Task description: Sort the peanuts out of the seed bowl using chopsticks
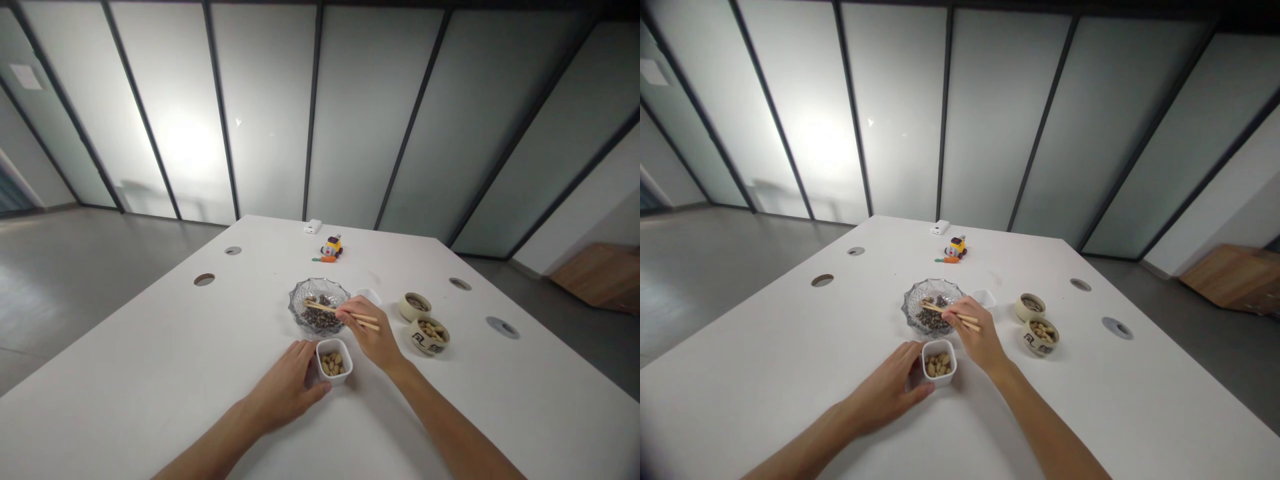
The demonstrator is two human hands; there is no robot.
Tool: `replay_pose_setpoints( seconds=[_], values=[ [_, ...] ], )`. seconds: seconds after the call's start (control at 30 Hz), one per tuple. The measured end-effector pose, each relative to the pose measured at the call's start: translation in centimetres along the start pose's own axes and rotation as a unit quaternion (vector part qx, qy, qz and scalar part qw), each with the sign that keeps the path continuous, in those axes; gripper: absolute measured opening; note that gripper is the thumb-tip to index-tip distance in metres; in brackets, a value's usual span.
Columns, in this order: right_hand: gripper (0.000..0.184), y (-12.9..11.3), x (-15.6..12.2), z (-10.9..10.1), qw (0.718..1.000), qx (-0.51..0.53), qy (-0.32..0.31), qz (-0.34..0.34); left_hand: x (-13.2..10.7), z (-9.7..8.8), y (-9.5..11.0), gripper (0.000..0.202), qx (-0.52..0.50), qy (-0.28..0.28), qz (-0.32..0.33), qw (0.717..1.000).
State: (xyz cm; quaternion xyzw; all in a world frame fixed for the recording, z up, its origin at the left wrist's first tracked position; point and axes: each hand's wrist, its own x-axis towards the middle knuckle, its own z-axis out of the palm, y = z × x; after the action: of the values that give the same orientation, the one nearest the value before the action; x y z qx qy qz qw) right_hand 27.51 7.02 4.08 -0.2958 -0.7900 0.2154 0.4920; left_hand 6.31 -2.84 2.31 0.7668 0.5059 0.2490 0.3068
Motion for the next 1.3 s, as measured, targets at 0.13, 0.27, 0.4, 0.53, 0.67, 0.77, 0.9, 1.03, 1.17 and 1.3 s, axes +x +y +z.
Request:
replay_pose_setpoints(
  seconds=[0.13,0.27,0.4,0.53,0.67,0.77,0.9,1.03,1.17,1.3],
  values=[
    [0.029,-0.3,0.1,-0.4,1.000,-0.003,0.004,-0.008,0.0,0.1,-0.1,0.037,0.002,0.006,-0.004,1.000],
    [0.032,-0.7,0.6,-1.5,0.999,-0.017,0.027,0.003,-0.1,0.3,-0.4,0.039,-0.003,0.015,-0.002,1.000],
    [0.037,-1.3,1.6,-4.0,0.996,0.008,0.068,0.054,0.0,0.4,-0.5,0.039,-0.020,0.035,-0.008,0.999],
    [0.043,-2.9,2.6,-8.0,0.978,0.129,0.038,0.159,0.1,0.3,-0.6,0.037,-0.024,0.049,-0.015,0.998],
    [0.050,-5.0,2.8,-11.2,0.966,0.137,-0.056,0.211,0.1,0.4,-0.8,0.035,-0.016,0.056,-0.026,0.998],
    [0.053,-5.6,2.6,-11.2,0.963,0.111,-0.099,0.223,0.2,0.4,-0.9,0.037,-0.015,0.058,-0.020,0.998],
    [0.052,-4.7,2.5,-8.5,0.983,0.052,-0.032,0.171,0.2,0.3,-1.0,0.037,-0.012,0.048,-0.020,0.999],
    [0.043,-2.6,1.8,-4.8,0.997,-0.015,0.023,0.073,0.1,0.2,-0.9,0.035,-0.013,0.042,-0.014,0.999],
    [0.036,-0.6,0.9,-2.1,0.998,0.030,0.019,0.057,0.0,0.2,-0.7,0.030,-0.017,0.045,-0.010,0.999],
    [0.033,0.4,0.4,-1.3,0.999,0.025,0.018,0.044,0.1,0.2,-0.5,0.029,-0.014,0.046,-0.005,0.999]
  ],
)
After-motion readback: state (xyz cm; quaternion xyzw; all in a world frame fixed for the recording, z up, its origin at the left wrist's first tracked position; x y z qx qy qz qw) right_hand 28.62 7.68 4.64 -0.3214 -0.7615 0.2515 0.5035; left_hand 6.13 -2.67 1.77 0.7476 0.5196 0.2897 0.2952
